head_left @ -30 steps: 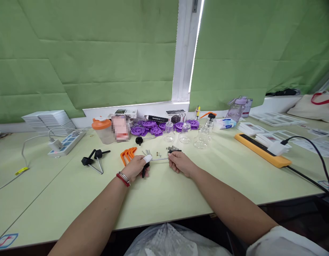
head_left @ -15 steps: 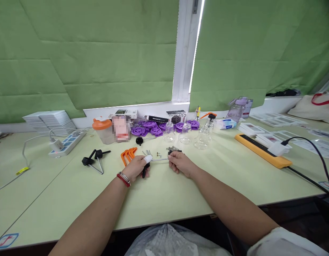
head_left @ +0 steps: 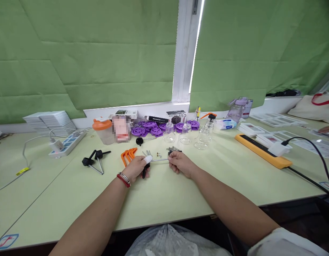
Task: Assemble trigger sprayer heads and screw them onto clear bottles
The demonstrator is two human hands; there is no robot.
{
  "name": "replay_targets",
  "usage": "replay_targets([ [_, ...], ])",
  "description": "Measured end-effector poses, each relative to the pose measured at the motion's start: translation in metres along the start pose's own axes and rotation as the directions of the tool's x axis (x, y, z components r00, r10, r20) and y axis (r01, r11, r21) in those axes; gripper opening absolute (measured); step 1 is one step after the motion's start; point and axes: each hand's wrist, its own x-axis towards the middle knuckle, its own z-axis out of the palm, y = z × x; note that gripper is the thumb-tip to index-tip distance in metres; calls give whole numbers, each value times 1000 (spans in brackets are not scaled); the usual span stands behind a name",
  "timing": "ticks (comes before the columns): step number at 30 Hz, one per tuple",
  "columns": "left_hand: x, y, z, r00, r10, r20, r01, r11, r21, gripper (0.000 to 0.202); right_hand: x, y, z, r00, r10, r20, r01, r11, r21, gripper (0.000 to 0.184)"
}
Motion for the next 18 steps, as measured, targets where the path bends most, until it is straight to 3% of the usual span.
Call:
replay_targets([
  [11, -1, 1, 1, 1000, -4, -5, 4, 1000, 9, 40, 2, 2, 1, 1000, 9, -21, -10, 999, -40, 33],
  [18, -1, 1, 0, 1000, -11, -6, 11, 1000, 0, 40, 1, -1, 2, 1000, 14, -16, -14, 1000, -3, 22],
])
